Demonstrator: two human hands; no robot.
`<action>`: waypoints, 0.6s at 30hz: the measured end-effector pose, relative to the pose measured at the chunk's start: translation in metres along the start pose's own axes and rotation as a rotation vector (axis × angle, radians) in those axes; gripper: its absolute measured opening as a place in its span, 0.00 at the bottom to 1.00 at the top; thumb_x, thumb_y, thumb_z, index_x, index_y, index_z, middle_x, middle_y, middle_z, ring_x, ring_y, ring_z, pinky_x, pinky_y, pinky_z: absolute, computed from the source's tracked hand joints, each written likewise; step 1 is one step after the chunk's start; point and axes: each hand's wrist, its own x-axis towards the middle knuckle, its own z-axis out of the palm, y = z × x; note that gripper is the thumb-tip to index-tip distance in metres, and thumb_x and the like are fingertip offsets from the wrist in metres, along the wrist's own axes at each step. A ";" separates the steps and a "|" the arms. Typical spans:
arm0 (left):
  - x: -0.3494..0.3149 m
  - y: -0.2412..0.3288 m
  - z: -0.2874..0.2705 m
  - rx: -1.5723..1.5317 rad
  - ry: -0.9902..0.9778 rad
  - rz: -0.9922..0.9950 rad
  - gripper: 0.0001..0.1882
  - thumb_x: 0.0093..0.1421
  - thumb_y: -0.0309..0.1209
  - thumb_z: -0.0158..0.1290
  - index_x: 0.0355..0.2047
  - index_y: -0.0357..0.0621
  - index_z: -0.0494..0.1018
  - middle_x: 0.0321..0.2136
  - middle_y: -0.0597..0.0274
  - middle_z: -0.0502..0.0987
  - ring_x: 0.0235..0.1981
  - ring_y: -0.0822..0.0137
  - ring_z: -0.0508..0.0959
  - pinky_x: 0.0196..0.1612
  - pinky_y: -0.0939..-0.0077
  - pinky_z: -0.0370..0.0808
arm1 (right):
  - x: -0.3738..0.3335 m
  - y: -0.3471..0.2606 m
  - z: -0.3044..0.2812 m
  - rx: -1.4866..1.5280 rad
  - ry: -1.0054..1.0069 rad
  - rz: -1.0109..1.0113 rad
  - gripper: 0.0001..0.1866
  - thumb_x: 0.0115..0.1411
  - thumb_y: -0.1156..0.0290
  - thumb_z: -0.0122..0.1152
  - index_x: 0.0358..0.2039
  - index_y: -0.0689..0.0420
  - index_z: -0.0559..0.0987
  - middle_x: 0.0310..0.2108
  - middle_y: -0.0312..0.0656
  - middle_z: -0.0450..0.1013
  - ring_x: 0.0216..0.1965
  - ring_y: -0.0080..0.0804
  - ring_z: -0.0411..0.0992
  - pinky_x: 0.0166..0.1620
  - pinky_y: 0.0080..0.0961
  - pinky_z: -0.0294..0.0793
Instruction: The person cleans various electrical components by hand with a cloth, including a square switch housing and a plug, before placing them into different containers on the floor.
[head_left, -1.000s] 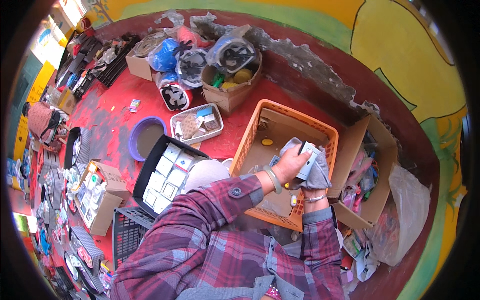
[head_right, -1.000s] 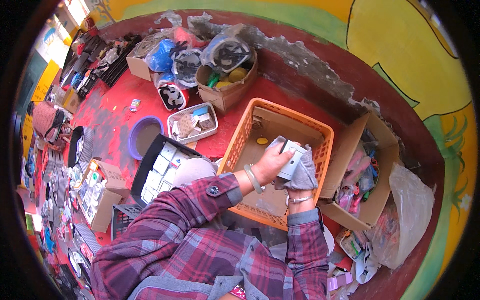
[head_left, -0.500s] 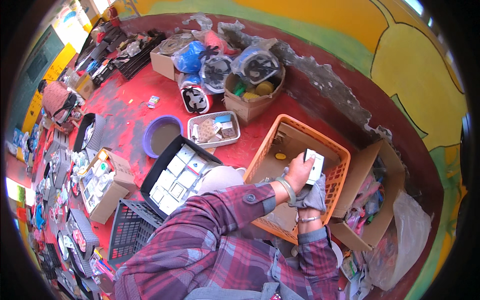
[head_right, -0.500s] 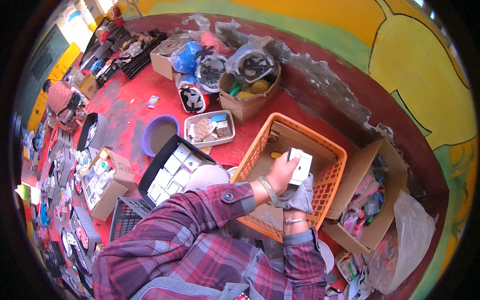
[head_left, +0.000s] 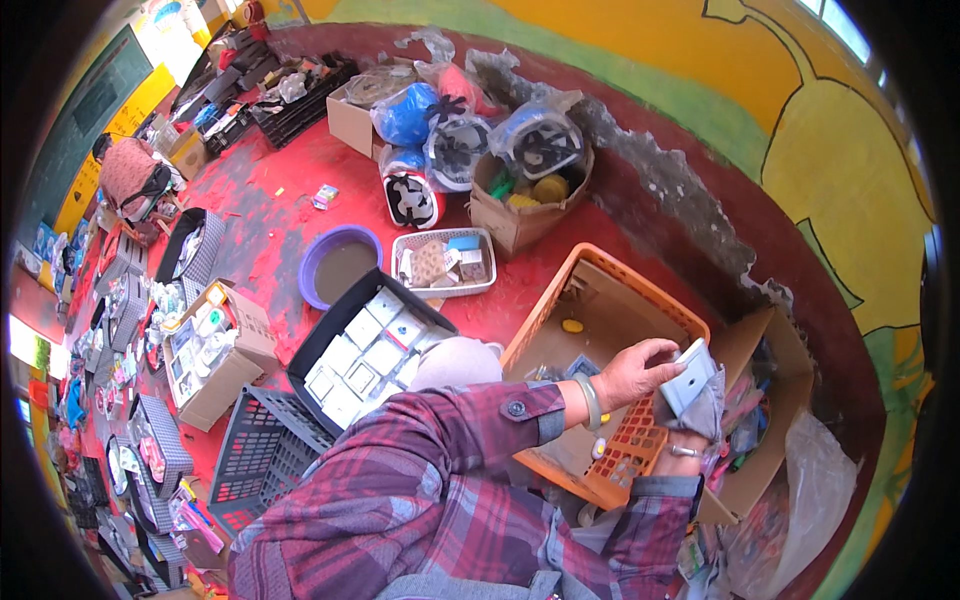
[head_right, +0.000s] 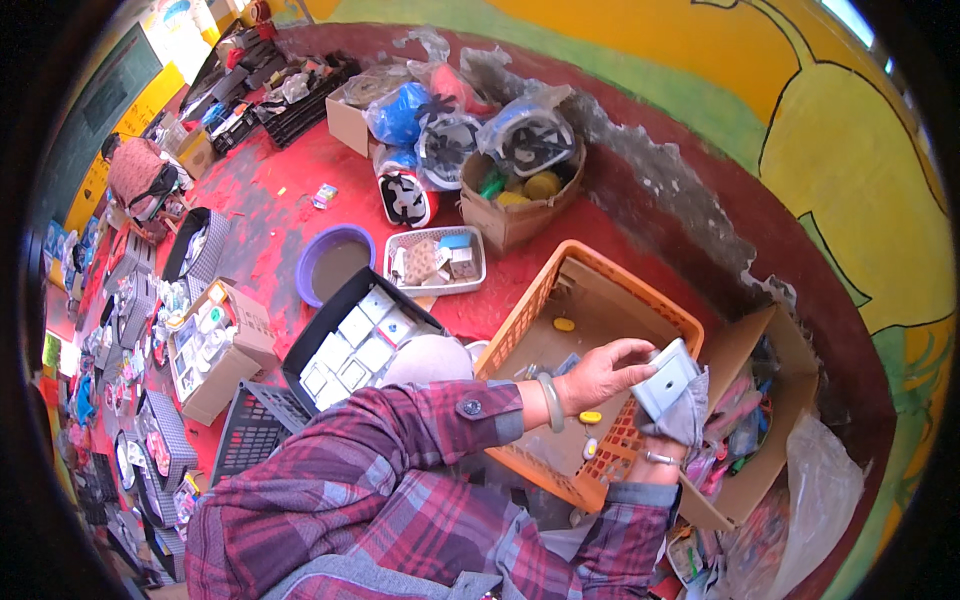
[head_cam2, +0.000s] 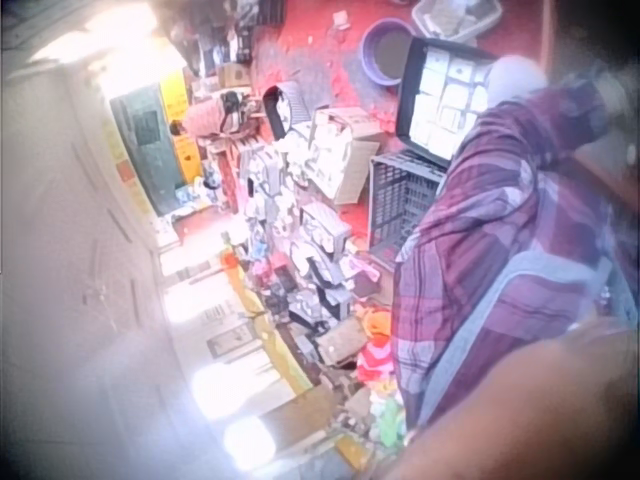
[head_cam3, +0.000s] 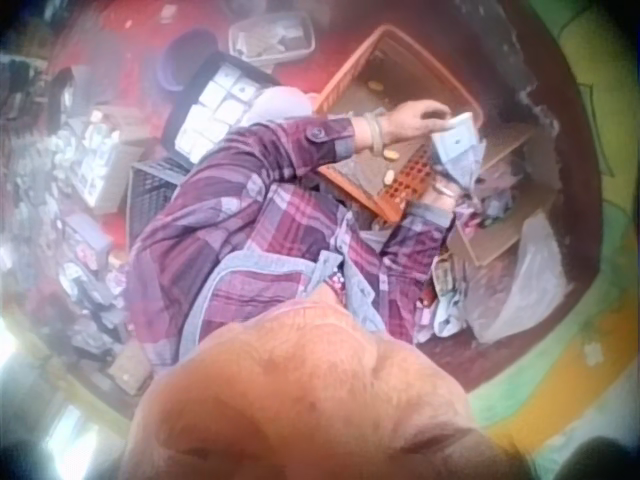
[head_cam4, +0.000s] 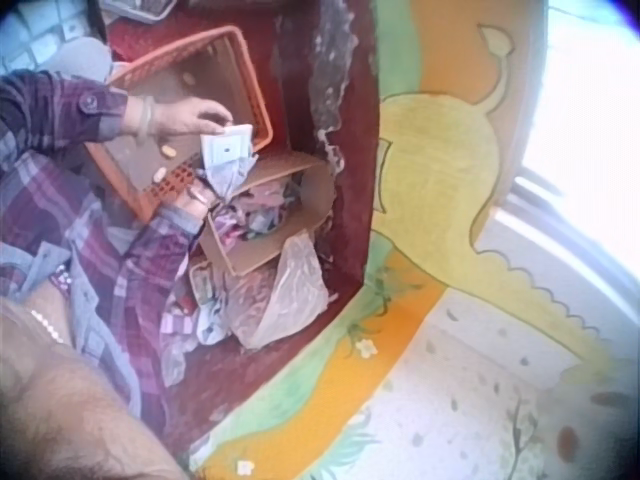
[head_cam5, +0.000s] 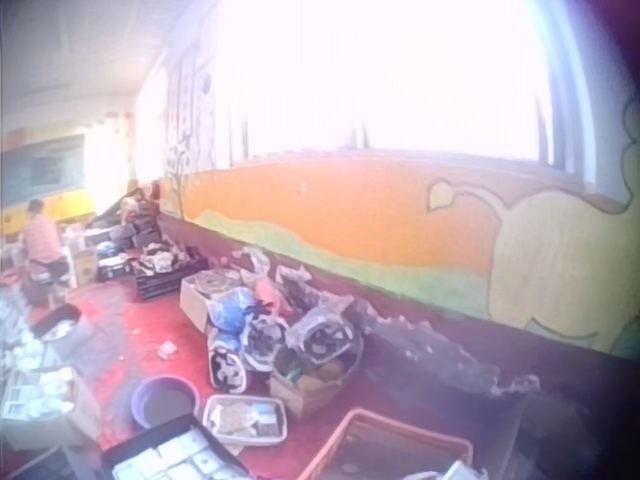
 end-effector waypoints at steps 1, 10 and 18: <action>0.002 0.001 -0.005 -0.073 -0.025 -0.063 0.30 0.58 0.43 0.56 0.53 0.34 0.65 0.48 0.56 0.71 0.50 0.67 0.70 0.53 0.75 0.67 | -0.007 -0.007 0.013 -0.001 0.021 0.019 0.11 0.65 0.64 0.45 0.41 0.56 0.73 0.38 0.40 0.74 0.36 0.30 0.75 0.35 0.22 0.77; -0.007 -0.029 0.012 -0.616 -0.059 -0.281 0.23 0.65 0.37 0.47 0.55 0.34 0.64 0.50 0.58 0.72 0.50 0.70 0.71 0.55 0.76 0.67 | -0.016 0.032 0.025 -1.541 0.049 -0.416 0.20 0.63 0.62 0.46 0.52 0.59 0.66 0.46 0.44 0.68 0.48 0.37 0.67 0.53 0.32 0.66; -0.021 -0.036 0.015 0.254 0.022 0.137 0.22 0.63 0.36 0.49 0.56 0.40 0.66 0.55 0.48 0.68 0.62 0.51 0.60 0.62 0.65 0.57 | -0.033 0.048 0.021 0.195 0.273 0.017 0.24 0.65 0.64 0.44 0.59 0.58 0.60 0.57 0.45 0.59 0.58 0.35 0.58 0.61 0.31 0.57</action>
